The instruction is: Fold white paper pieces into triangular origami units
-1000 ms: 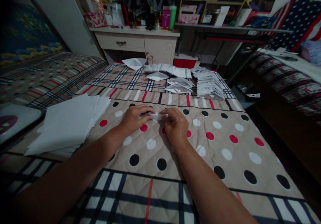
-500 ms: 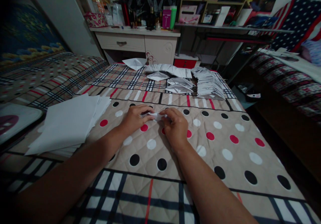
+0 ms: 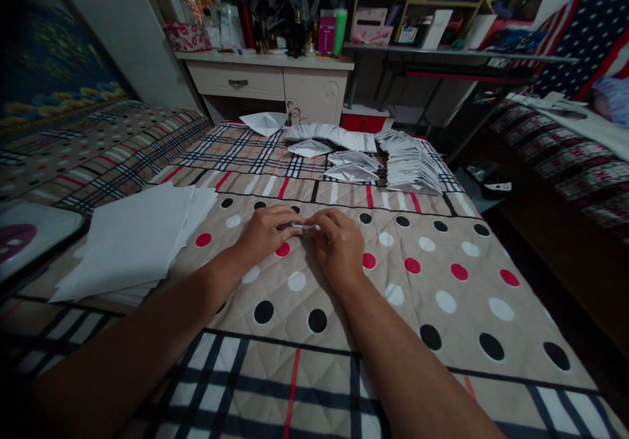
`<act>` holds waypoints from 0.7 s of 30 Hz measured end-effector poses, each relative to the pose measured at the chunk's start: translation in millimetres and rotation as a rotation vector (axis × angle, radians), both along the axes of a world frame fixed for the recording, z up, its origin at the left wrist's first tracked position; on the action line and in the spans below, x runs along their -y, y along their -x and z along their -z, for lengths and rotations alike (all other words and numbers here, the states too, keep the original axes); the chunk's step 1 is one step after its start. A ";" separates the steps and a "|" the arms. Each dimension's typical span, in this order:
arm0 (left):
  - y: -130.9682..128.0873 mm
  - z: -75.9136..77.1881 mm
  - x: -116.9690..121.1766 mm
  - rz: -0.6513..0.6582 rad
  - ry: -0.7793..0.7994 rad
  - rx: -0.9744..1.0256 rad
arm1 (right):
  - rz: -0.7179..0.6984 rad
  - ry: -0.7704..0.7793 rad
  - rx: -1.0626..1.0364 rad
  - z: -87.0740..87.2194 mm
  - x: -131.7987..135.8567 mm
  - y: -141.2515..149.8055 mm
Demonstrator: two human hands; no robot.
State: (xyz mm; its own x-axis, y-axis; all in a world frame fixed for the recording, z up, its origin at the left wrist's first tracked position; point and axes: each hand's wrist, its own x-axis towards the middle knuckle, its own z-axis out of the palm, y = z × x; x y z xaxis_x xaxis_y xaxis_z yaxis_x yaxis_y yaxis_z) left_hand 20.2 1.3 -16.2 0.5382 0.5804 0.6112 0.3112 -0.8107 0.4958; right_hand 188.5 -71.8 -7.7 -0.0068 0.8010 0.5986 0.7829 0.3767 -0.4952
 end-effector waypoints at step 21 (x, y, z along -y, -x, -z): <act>1.4 -12.4 10.4 -0.146 -0.159 -0.228 | 0.085 0.041 0.206 -6.3 0.6 3.8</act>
State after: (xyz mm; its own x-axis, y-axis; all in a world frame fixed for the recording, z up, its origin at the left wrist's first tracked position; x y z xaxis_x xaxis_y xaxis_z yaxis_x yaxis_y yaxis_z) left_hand 18.8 -9.1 -3.7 0.5895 0.5687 0.5737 0.5190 -0.8108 0.2705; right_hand 184.7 -72.4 -1.4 -0.0571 0.8276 0.5584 0.8969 0.2882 -0.3354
